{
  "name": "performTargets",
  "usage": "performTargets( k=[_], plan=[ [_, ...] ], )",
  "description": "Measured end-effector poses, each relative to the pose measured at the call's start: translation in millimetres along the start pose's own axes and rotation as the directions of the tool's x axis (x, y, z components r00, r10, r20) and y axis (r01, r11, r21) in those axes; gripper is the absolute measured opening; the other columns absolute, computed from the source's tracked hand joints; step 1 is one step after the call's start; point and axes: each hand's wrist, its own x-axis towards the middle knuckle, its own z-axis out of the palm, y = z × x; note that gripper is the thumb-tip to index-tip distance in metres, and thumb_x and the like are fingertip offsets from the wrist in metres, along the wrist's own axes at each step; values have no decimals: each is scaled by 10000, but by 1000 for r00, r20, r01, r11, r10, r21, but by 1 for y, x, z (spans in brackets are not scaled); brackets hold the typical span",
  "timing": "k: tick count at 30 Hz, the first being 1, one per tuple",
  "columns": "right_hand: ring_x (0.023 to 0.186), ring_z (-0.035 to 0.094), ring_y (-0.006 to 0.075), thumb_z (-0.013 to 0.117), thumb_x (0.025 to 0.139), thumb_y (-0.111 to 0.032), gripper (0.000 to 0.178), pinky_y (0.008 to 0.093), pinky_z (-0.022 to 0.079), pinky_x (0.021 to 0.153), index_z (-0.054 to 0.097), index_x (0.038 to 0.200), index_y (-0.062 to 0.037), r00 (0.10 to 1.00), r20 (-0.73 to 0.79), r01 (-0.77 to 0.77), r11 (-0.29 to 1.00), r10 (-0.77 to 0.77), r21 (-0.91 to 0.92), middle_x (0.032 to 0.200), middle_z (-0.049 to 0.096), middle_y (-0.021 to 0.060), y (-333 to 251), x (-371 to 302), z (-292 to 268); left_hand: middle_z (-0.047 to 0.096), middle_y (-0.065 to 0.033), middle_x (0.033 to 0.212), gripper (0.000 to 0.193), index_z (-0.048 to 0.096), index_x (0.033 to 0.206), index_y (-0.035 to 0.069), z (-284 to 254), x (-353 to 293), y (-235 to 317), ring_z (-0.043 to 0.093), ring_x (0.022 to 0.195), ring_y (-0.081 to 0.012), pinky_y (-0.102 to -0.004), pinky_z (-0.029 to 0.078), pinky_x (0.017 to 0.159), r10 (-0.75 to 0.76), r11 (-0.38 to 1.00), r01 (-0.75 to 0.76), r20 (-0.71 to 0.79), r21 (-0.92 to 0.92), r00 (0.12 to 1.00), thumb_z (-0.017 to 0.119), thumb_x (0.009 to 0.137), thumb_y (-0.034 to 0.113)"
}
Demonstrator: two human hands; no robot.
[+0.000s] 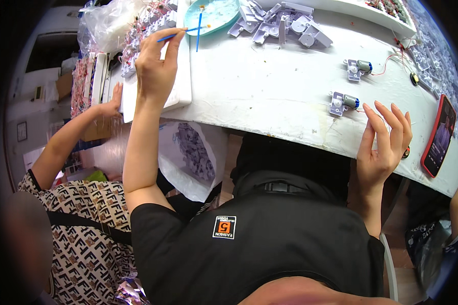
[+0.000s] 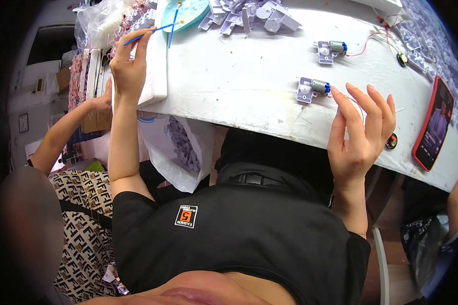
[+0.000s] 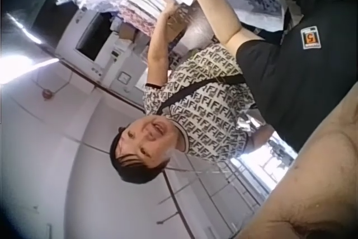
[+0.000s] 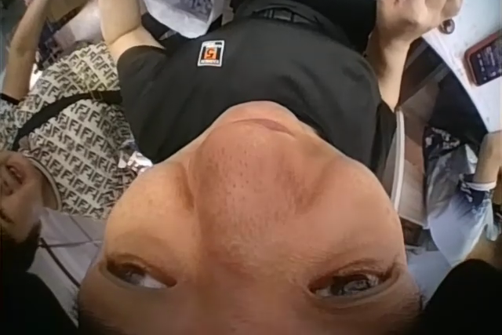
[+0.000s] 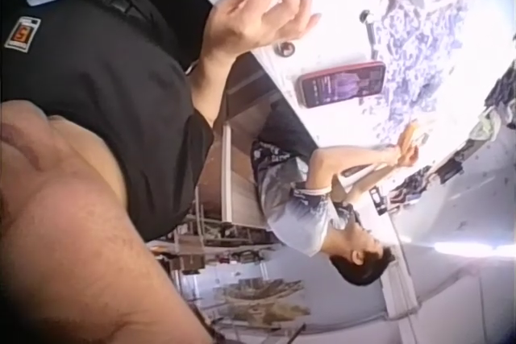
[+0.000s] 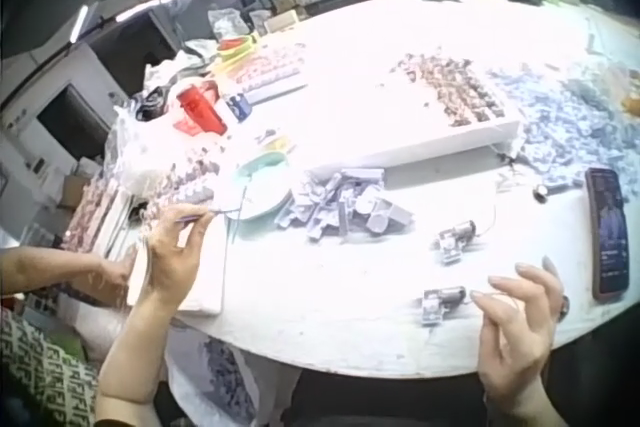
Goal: The person assembles small electronic toy components by hand, combining plastic housings, small motors, and wires.
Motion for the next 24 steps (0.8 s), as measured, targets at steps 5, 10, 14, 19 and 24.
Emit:
performTargets(
  k=[5, 10, 14, 19, 24],
  plan=[
    [1230, 593, 277, 688, 883, 33, 276, 494, 394, 1145, 783, 1087, -126, 1000, -6, 3, 1000, -4, -1, 1160, 716, 44, 1, 0, 1, 762, -75, 991, 117, 750, 1033, 37, -14, -5, 14, 709, 926, -223, -330, 560, 793, -52, 999, 52, 9, -5, 999, 753, 917, 56],
    [1223, 596, 278, 695, 879, 30, 267, 495, 394, 1144, 781, 1081, -122, 1000, -29, 9, 1000, -9, -9, 1159, 715, 46, 2, -1, 0, 763, -90, 1028, 153, 709, 1112, 18, -20, -7, 19, 729, 939, -162, -285, 571, 853, 12, 996, -13, 5, 88, 1000, 715, 962, 46],
    [1215, 591, 278, 702, 819, 31, 333, 495, 369, 1147, 787, 1089, -144, 998, -35, 45, 999, -44, 25, 1170, 704, 35, 3, -2, 3, 763, -74, 973, 131, 740, 1029, 31, -19, -10, 17, 707, 884, -205, -324, 556, 800, -40, 998, 35, -133, -43, 990, 764, 901, 27],
    [1216, 591, 274, 706, 811, 37, 346, 493, 367, 1147, 788, 1091, -148, 998, -50, 33, 999, -31, 30, 1169, 704, 31, 4, -2, 3, 763, -72, 968, 132, 741, 1015, 34, -13, -9, 21, 702, 871, -219, -329, 548, 789, 31, 999, -29, -95, 22, 995, 775, 889, 22],
    [1219, 592, 268, 715, 806, 42, 355, 491, 368, 1144, 790, 1092, -154, 999, -42, 37, 999, -35, 28, 1165, 705, 26, 2, -2, 3, 763, -72, 929, 184, 743, 997, 38, -11, -19, 29, 699, 873, -232, -329, 535, 794, 174, 981, -161, -133, 107, 976, 814, 832, -2]
  ],
)
